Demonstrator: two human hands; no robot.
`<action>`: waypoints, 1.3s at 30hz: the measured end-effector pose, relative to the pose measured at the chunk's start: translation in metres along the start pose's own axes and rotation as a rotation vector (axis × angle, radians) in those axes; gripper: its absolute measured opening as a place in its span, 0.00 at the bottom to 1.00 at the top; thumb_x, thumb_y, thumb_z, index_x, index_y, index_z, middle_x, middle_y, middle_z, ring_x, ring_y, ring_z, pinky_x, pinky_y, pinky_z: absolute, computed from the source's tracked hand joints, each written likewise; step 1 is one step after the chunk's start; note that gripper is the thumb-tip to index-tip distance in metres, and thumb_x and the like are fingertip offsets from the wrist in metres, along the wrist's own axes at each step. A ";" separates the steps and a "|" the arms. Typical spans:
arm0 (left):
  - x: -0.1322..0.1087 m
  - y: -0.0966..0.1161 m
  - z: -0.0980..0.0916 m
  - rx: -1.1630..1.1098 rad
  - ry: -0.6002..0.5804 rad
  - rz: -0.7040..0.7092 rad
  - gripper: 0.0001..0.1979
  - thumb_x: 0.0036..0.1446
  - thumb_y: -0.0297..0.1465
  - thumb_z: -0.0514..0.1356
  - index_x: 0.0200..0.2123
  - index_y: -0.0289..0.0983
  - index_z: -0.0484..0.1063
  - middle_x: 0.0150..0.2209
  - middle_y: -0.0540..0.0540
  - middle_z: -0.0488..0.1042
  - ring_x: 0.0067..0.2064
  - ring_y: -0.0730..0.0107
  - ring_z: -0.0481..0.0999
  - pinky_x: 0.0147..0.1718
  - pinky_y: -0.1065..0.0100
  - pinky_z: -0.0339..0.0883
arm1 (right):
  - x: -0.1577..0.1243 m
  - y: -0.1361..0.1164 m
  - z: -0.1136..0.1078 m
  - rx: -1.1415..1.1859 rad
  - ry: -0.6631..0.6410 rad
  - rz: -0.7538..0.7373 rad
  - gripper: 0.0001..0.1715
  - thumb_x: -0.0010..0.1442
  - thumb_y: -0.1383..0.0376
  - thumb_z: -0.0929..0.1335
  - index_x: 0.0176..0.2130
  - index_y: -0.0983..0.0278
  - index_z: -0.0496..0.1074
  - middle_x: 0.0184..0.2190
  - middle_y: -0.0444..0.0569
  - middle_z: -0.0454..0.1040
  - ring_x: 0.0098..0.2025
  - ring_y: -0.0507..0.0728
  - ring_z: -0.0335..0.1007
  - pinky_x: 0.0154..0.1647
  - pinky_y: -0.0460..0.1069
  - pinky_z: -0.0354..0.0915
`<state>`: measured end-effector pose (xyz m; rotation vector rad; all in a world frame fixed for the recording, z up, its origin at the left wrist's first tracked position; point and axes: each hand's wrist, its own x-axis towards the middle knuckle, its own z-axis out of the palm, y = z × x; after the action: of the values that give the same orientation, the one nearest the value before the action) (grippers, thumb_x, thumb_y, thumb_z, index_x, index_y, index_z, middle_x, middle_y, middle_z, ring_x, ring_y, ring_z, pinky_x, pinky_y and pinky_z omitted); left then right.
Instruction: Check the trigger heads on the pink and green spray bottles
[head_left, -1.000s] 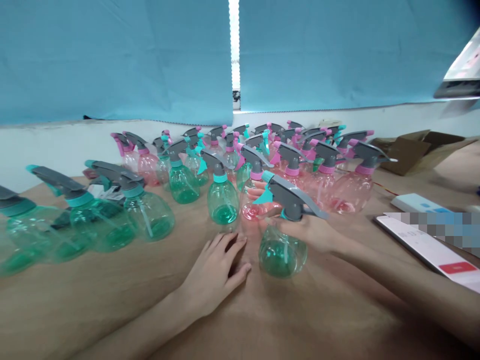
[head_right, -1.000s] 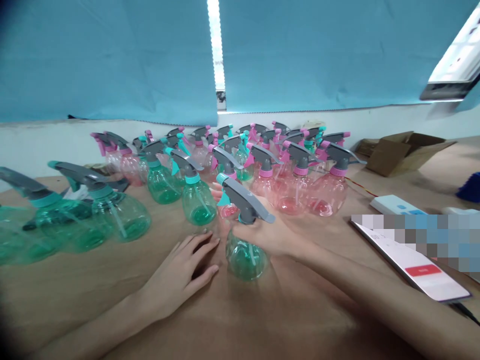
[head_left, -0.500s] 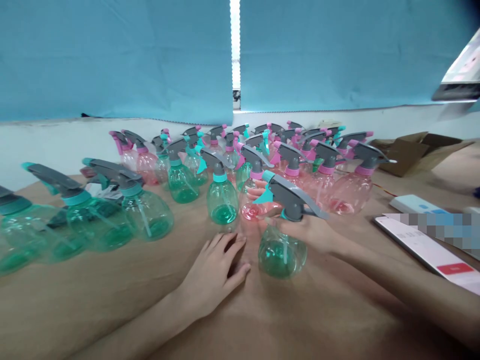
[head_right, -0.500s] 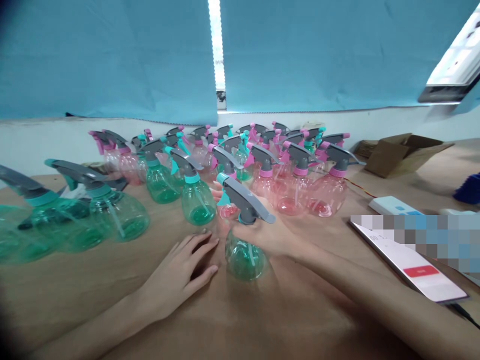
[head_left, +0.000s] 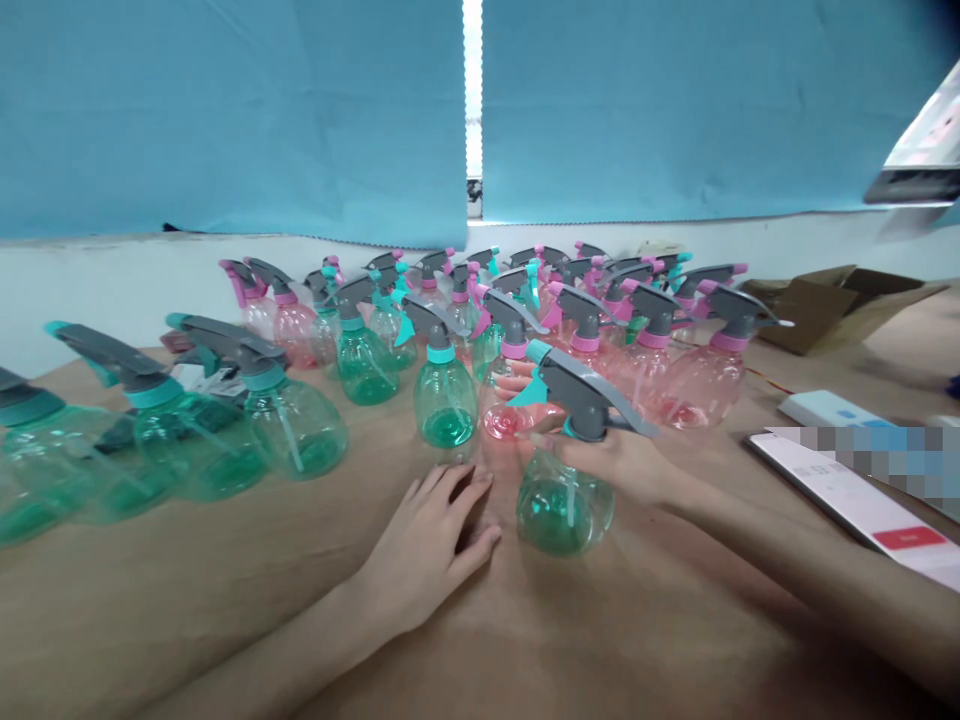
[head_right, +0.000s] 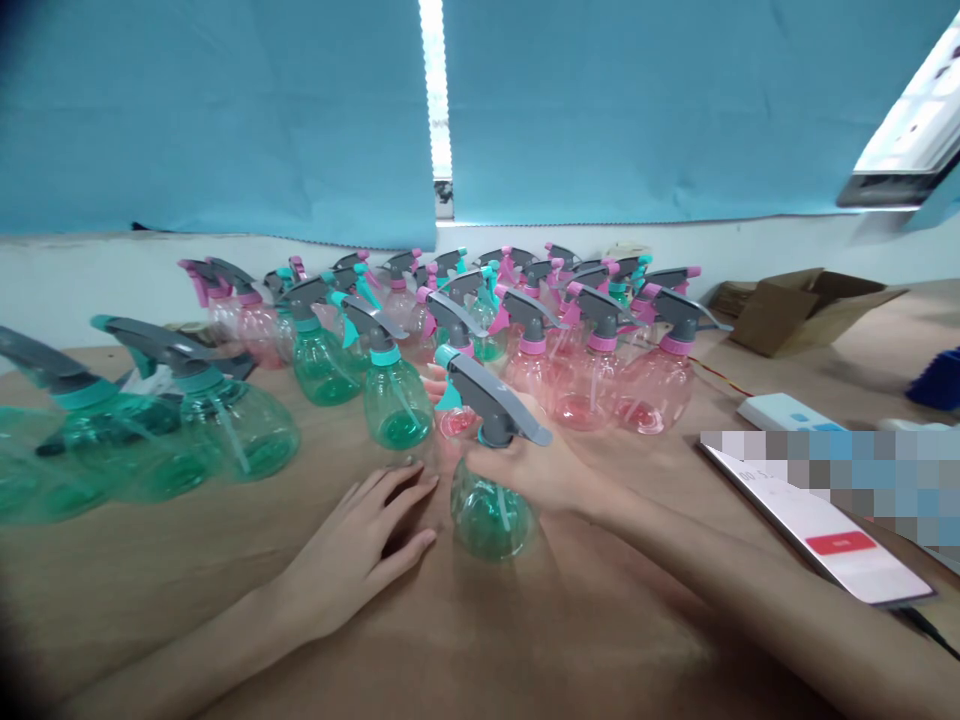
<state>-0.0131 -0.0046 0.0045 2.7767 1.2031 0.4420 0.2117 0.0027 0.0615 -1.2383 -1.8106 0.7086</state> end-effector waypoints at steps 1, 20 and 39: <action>0.000 0.000 0.000 0.000 -0.003 0.001 0.20 0.63 0.37 0.54 0.56 0.38 0.62 0.55 0.40 0.65 0.55 0.52 0.63 0.50 0.51 0.60 | 0.000 0.000 0.000 0.011 0.000 -0.008 0.02 0.49 0.65 0.66 0.28 0.61 0.69 0.23 0.42 0.67 0.27 0.53 0.62 0.28 0.49 0.63; 0.000 0.000 0.000 0.012 0.000 0.001 0.20 0.63 0.38 0.54 0.56 0.38 0.62 0.55 0.40 0.65 0.56 0.52 0.63 0.51 0.52 0.60 | 0.002 -0.005 0.000 0.028 -0.002 -0.016 0.05 0.47 0.67 0.66 0.30 0.61 0.68 0.20 0.40 0.65 0.26 0.53 0.62 0.27 0.50 0.63; 0.000 0.000 -0.001 0.008 -0.015 0.003 0.21 0.62 0.37 0.54 0.56 0.36 0.63 0.55 0.39 0.65 0.55 0.52 0.64 0.51 0.52 0.60 | 0.002 -0.010 -0.004 0.203 -0.061 -0.127 0.09 0.45 0.72 0.64 0.30 0.61 0.68 0.28 0.42 0.70 0.29 0.52 0.66 0.27 0.46 0.63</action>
<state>-0.0133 -0.0049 0.0058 2.7840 1.2008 0.4172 0.2106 0.0008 0.0721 -0.9700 -1.7993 0.8425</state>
